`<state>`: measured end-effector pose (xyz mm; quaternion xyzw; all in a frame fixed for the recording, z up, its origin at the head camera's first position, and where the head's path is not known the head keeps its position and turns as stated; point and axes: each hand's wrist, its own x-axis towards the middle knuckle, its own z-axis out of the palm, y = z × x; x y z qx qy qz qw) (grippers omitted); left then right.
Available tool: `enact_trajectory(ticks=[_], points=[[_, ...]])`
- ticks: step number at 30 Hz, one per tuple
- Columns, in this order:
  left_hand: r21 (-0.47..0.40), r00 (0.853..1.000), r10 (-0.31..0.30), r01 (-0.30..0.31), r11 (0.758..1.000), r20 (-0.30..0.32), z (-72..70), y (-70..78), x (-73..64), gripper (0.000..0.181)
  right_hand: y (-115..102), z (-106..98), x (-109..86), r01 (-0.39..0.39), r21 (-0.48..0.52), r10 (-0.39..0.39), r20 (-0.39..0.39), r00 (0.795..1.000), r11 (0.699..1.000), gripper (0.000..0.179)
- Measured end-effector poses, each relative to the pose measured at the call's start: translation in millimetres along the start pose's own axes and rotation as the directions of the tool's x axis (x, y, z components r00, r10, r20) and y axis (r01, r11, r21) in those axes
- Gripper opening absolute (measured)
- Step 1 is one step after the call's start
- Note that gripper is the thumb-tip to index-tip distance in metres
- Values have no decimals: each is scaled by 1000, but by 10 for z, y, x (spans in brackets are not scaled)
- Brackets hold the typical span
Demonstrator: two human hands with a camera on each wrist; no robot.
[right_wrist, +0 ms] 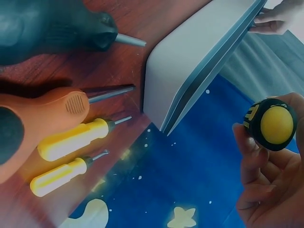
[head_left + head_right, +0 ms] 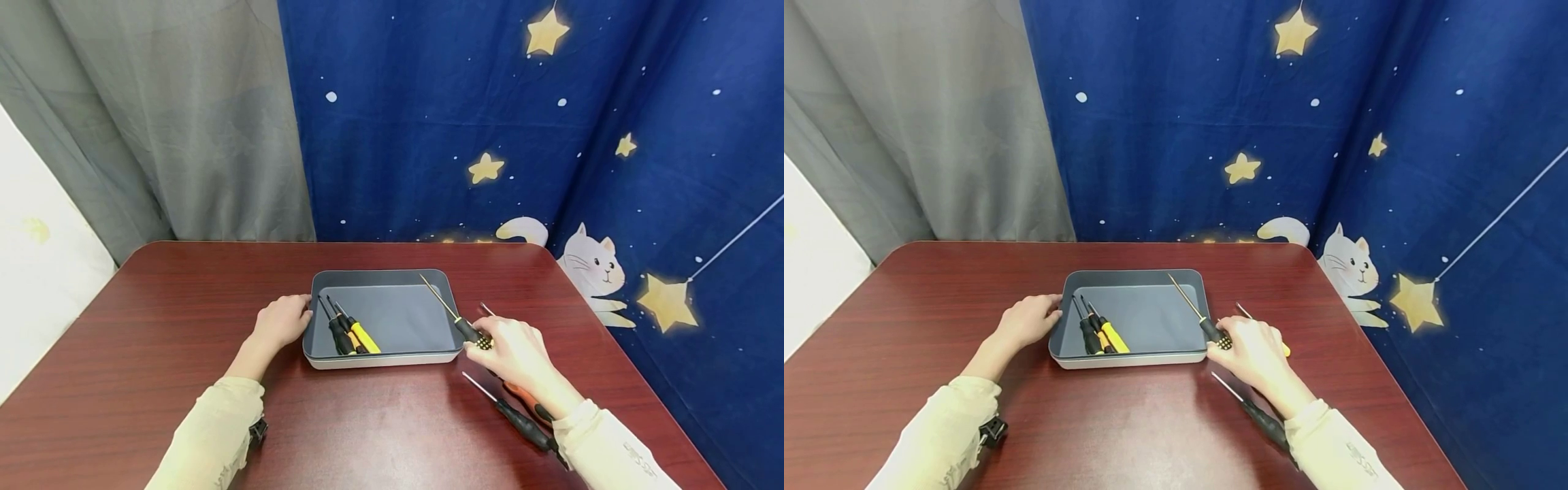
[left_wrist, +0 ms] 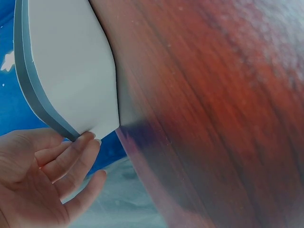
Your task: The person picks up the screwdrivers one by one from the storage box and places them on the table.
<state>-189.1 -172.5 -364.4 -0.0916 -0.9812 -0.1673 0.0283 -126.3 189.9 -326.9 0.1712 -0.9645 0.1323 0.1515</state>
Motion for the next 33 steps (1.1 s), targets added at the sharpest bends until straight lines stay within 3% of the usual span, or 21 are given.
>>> enact_trajectory(ticks=[22,33], points=[[1,1000,-2,2,1000,2,-3,18,5,34,33,-48,-144,-9,-16,8,-40,999,1000,16],[2,1000,-8,8,1000,-1,6,9,0,34,34,-81,-216,-17,-9,17,-18,1000,1000,15]])
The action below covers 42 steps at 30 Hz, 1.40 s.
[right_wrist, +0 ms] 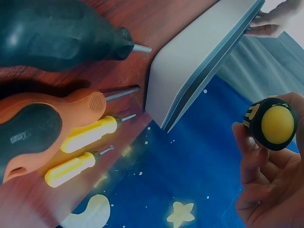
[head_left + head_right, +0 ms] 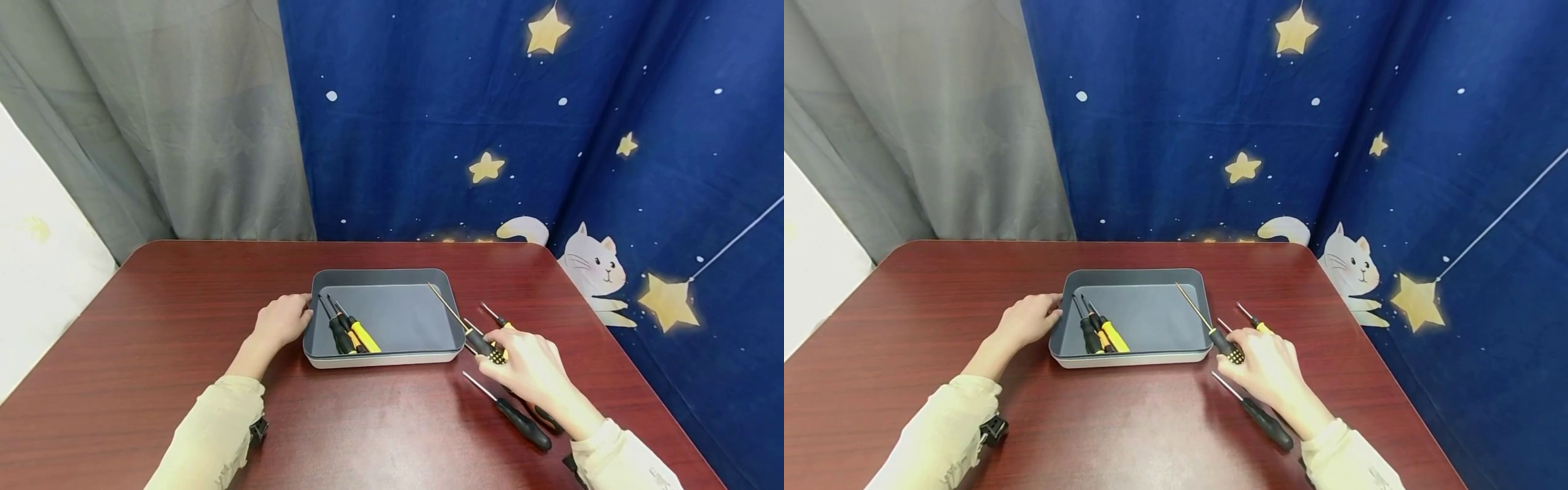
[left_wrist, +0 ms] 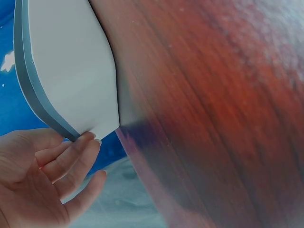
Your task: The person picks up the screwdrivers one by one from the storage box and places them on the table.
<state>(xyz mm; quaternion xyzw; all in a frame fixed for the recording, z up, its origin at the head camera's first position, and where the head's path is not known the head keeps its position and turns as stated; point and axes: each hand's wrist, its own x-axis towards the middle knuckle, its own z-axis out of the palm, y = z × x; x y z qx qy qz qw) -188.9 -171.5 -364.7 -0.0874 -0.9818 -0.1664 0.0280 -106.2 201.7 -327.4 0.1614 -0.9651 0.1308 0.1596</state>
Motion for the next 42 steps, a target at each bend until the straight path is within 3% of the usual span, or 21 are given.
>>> enact_trajectory(ticks=[33,42], points=[[-5,1000,-4,4,1000,11,-6,-9,-4,34,22,-52,-206,-15,20,15,18,1000,1000,21],[-2,1000,-3,3,1000,12,-11,-1,0,34,45,-27,-289,29,46,-29,2,1000,999,15]])
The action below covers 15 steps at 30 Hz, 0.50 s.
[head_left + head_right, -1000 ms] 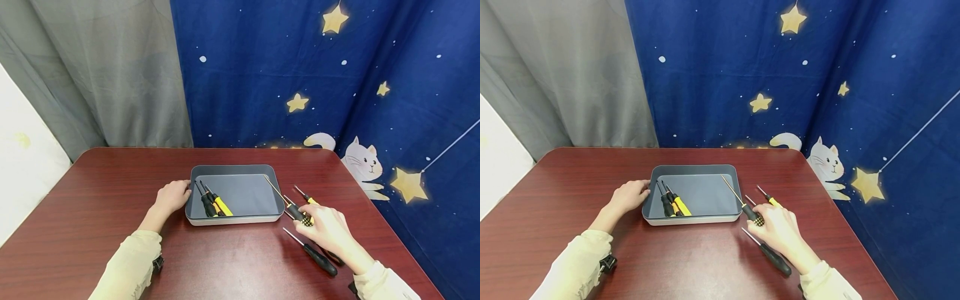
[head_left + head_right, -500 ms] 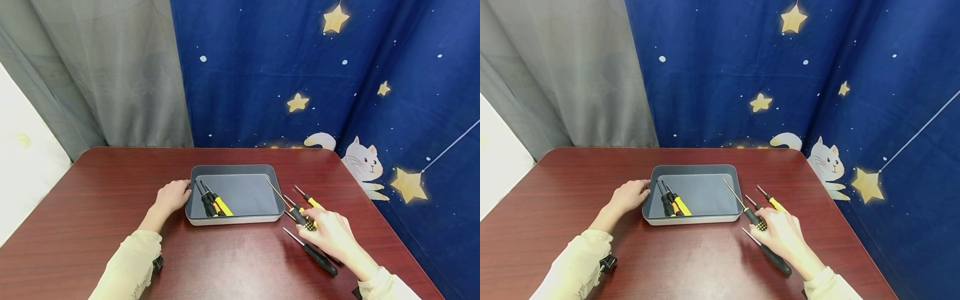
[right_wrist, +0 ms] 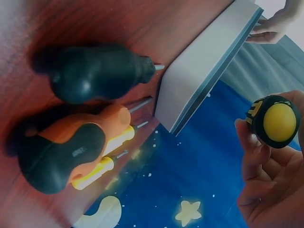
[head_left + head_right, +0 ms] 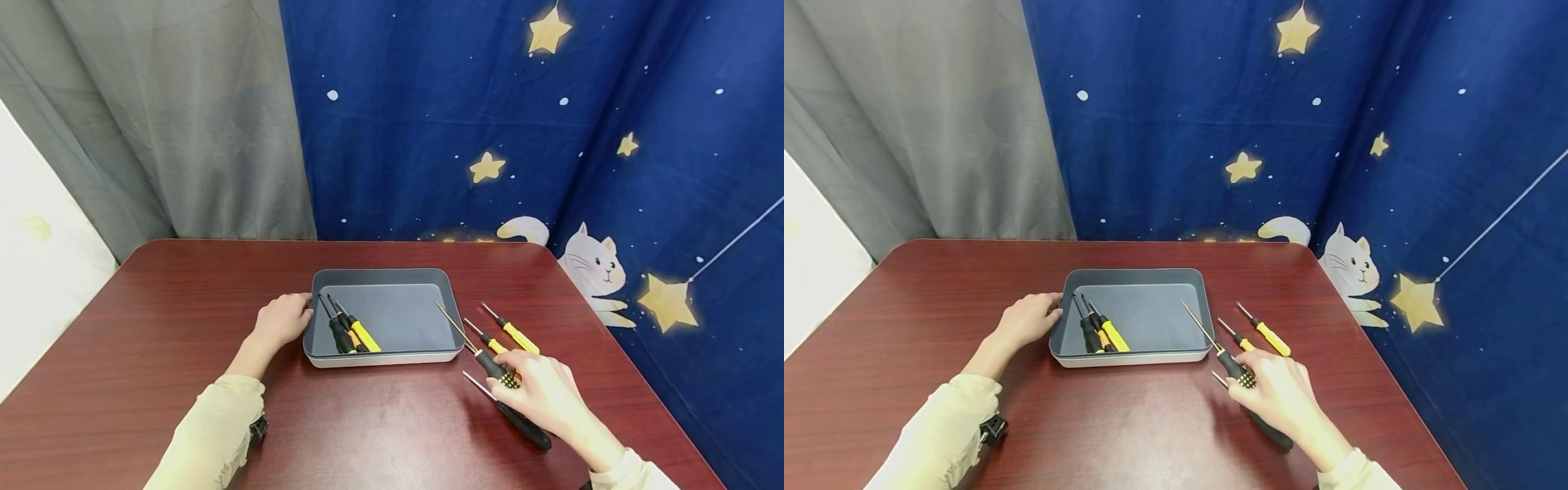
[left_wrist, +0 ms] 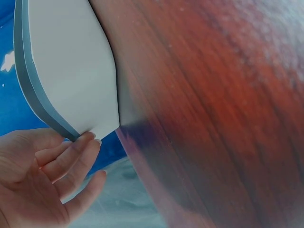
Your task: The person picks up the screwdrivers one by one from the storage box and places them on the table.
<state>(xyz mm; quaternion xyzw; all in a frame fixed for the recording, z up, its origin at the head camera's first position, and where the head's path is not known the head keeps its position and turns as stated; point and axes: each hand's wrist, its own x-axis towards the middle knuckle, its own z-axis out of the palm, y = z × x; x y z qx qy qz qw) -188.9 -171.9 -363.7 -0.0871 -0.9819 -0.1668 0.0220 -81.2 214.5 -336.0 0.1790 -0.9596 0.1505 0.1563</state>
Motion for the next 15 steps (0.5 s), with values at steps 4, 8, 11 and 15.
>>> enact_trajectory(ticks=[4,8,11,15], points=[[-1,1000,-1,1,1000,7,-9,9,-1,34,5,8,-61,16,-11,-16,-19,1000,1000,16],[-2,1000,0,0,1000,7,-9,5,6,34,5,12,-115,8,-11,-8,-23,1000,1000,18],[-1,1000,2,-2,1000,6,-1,-2,9,34,10,13,-142,6,-12,-7,-22,1000,1000,18],[1,1000,3,-3,1000,5,8,-9,8,34,17,16,-178,2,-8,-3,-22,1000,1000,18]])
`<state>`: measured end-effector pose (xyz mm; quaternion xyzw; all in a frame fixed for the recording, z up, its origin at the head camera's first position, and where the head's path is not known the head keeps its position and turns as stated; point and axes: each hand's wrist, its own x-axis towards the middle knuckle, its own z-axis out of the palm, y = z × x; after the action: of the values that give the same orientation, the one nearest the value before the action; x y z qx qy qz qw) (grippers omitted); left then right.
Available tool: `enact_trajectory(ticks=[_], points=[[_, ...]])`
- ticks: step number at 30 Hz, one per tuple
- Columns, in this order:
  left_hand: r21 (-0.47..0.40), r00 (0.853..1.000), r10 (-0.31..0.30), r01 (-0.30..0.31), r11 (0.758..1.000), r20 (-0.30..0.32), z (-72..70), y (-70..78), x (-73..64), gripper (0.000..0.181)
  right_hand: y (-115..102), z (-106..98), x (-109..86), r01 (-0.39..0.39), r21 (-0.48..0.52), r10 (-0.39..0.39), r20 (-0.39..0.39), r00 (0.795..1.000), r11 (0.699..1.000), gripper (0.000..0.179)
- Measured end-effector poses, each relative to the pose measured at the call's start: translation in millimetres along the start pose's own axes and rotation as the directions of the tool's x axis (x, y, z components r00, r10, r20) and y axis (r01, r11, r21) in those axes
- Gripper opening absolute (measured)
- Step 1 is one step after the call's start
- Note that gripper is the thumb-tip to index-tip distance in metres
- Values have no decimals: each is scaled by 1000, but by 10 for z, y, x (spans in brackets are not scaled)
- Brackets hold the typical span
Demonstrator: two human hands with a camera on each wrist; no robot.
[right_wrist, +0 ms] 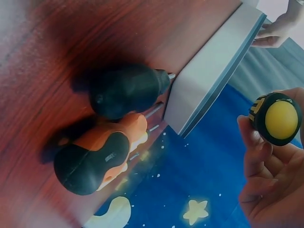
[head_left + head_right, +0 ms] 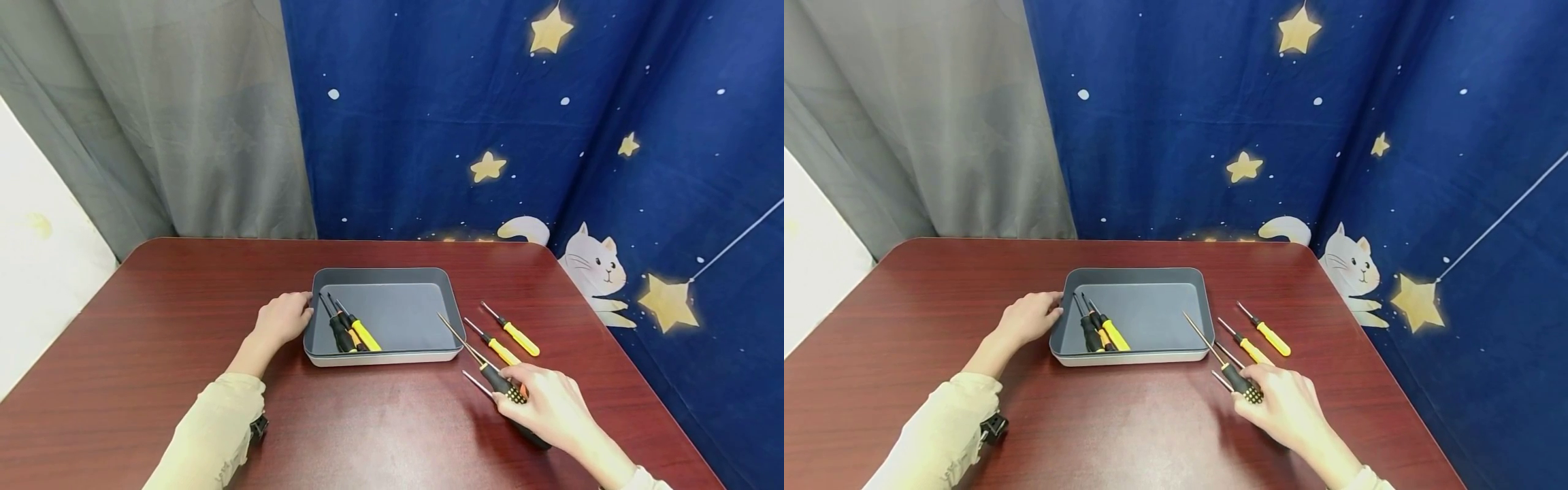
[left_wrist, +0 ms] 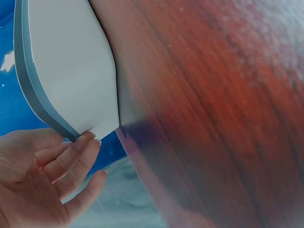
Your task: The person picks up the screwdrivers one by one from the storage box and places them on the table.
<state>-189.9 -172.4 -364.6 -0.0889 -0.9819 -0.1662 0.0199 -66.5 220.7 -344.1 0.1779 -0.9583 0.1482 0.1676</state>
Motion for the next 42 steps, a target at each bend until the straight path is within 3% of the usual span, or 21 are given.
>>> enact_trajectory(ticks=[27,42], points=[[-1,1000,1,-1,1000,-3,4,0,-4,34,46,55,-202,60,-16,-60,-20,998,998,23],[8,1000,1,-1,1000,-5,-1,10,-6,34,8,151,-223,36,-22,-32,142,989,999,19]])
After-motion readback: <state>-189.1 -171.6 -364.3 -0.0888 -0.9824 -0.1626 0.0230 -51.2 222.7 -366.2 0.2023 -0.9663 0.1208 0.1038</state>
